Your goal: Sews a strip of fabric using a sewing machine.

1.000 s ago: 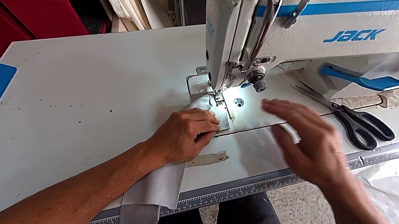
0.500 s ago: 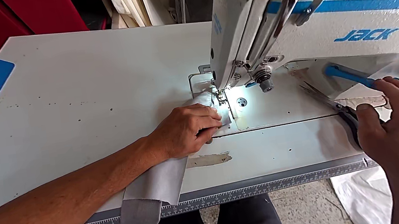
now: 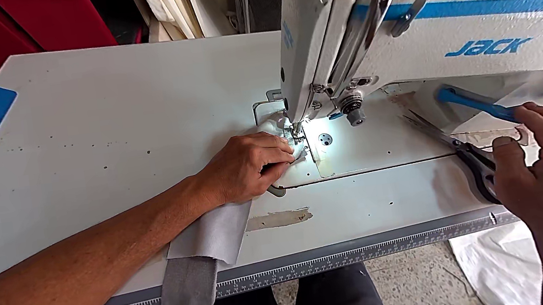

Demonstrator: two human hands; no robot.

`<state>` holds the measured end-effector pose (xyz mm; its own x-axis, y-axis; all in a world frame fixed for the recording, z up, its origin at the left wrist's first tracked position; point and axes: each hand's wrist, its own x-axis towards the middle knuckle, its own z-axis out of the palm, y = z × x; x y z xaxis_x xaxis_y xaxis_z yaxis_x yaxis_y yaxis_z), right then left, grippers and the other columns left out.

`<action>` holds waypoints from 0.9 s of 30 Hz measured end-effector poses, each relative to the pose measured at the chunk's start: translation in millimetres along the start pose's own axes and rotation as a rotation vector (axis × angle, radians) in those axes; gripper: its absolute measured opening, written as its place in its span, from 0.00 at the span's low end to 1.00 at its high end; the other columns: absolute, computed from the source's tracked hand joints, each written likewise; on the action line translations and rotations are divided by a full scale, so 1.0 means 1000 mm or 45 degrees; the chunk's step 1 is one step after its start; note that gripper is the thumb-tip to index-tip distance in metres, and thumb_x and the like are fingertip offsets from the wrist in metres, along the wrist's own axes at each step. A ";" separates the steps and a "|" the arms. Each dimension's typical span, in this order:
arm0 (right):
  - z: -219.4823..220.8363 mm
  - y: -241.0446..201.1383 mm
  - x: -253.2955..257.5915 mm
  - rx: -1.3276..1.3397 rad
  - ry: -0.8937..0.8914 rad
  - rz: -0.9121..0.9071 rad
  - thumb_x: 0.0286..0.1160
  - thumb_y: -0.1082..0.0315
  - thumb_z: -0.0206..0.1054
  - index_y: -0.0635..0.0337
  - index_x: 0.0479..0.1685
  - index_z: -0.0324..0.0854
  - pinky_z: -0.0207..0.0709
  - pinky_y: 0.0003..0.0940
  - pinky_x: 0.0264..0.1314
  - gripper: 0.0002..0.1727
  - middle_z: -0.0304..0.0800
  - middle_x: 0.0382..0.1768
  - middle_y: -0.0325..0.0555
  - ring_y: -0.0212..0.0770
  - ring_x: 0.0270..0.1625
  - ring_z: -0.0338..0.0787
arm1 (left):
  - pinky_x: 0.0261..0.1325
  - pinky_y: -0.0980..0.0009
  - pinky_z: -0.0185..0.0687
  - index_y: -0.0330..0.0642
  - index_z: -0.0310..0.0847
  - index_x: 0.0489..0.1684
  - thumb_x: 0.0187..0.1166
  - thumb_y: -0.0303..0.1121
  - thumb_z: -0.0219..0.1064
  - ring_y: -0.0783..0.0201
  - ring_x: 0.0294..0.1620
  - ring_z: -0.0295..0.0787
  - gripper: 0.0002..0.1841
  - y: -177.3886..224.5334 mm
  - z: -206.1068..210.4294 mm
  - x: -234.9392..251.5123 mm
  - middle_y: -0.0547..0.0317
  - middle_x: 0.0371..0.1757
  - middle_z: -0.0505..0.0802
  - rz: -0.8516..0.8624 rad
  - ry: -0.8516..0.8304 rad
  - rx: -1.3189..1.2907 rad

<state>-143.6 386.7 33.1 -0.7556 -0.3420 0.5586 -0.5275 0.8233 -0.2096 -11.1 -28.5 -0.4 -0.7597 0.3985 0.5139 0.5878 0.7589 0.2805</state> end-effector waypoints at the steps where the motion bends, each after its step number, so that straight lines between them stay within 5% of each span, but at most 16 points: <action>1: 0.000 0.001 0.000 0.004 0.008 0.007 0.87 0.54 0.49 0.64 0.75 0.78 0.57 0.58 0.88 0.29 0.78 0.78 0.61 0.62 0.85 0.70 | 0.77 0.68 0.80 0.41 0.96 0.45 0.82 0.34 0.62 0.62 0.68 0.90 0.14 -0.001 0.000 0.001 0.54 0.57 0.97 0.000 0.003 0.001; 22: 0.004 0.017 -0.002 0.072 -0.014 0.028 0.89 0.56 0.46 0.64 0.76 0.78 0.59 0.59 0.86 0.28 0.77 0.80 0.59 0.62 0.84 0.71 | 0.74 0.68 0.81 0.41 0.96 0.44 0.82 0.33 0.61 0.63 0.66 0.91 0.14 -0.018 -0.002 0.011 0.55 0.56 0.97 -0.036 0.026 0.032; 27: 0.016 0.015 -0.021 0.127 -0.117 0.077 0.87 0.59 0.44 0.69 0.64 0.87 0.71 0.66 0.73 0.29 0.86 0.71 0.62 0.64 0.74 0.83 | 0.75 0.67 0.81 0.41 0.96 0.45 0.82 0.34 0.61 0.62 0.67 0.90 0.14 -0.018 -0.002 0.011 0.55 0.57 0.96 -0.055 0.014 0.035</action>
<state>-142.1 399.3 5.6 -0.8171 -0.3369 0.4678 -0.5125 0.7961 -0.3218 -29.9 -39.2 2.3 -0.7811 0.3593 0.5107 0.5463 0.7893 0.2803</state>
